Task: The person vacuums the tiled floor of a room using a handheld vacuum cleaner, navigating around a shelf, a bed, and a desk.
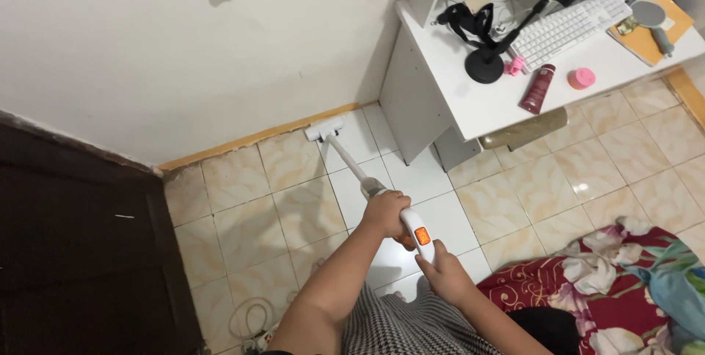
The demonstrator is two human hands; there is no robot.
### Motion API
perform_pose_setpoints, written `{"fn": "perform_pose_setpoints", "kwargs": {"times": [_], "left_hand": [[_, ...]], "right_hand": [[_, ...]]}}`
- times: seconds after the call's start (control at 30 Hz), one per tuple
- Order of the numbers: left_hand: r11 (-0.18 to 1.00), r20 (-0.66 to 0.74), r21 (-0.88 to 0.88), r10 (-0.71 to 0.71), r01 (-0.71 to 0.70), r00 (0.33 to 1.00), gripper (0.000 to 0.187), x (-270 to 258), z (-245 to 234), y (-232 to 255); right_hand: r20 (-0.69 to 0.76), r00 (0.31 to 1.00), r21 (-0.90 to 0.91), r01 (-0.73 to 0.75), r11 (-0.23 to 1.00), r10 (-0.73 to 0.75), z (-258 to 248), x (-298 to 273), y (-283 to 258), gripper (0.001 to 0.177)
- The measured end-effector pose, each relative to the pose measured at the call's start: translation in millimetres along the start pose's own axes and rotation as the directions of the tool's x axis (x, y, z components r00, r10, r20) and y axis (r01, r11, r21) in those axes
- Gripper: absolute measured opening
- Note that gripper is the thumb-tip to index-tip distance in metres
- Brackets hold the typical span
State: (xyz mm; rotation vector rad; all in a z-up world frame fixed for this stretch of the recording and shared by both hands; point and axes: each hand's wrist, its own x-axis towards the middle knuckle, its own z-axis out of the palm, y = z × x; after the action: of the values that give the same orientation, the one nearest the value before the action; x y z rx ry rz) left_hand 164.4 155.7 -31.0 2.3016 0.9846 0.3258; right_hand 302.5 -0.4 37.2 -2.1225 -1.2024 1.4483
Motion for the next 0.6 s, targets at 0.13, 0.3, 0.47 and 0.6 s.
{"fn": "perform_pose_setpoints", "kwargs": {"times": [0.13,0.3,0.47,0.6], "left_hand": [[1.000,0.037,0.022,-0.015,0.014,0.999,0.041,4,-11,-3],[1.000,0.098,0.017,-0.008,0.007,0.995,0.049,-8,-4,3],[0.999,0.112,-0.032,0.038,-0.034,0.993,0.040,-26,30,25],[0.992,0.118,-0.114,0.074,-0.061,0.990,0.037,-41,61,47]], "right_hand": [[0.012,1.000,0.038,-0.029,0.999,0.028,6,8,0,0.040],[-0.085,0.988,-0.182,0.110,0.977,-0.127,22,13,46,0.045],[-0.043,0.999,-0.228,-0.033,0.973,0.024,2,-31,50,0.046],[-0.086,0.996,-0.235,0.015,0.972,-0.036,-7,-62,86,0.041]]}}
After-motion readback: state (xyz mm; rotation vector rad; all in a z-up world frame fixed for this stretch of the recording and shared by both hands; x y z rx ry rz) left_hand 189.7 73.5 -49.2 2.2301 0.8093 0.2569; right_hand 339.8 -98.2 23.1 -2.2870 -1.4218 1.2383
